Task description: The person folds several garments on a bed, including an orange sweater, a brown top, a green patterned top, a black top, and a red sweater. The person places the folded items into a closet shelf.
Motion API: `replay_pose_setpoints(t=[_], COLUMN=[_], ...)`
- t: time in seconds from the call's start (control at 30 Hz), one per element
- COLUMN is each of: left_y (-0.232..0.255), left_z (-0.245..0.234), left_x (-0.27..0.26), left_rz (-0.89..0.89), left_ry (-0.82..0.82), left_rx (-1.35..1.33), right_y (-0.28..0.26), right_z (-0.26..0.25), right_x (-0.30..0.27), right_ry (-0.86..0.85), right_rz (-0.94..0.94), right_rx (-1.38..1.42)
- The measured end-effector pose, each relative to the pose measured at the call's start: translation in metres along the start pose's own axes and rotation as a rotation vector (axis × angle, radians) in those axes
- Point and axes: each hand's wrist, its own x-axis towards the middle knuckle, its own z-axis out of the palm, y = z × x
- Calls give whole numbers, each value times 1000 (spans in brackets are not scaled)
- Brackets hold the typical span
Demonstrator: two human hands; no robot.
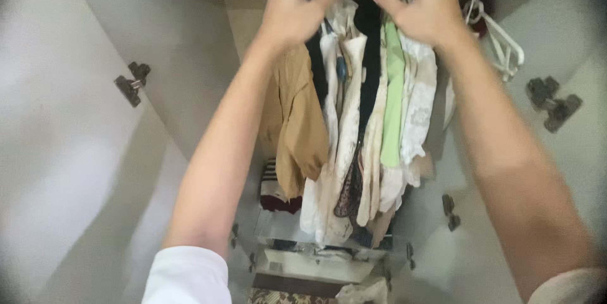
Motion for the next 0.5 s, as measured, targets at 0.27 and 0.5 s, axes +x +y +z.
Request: replay_pose_setpoints(t=[0.27, 0.5], left_y=[41, 57], left_z=[17, -25], left_x=[-145, -254], left_rz=[-307, -478], left_ry=[-99, -224], left_rx=[-314, -343], right_y=[-100, -203], right_z=[-12, 4], right_x=[-133, -205], right_ry=[-1, 45], right_rz=[621, 896], right_rx=[343, 395])
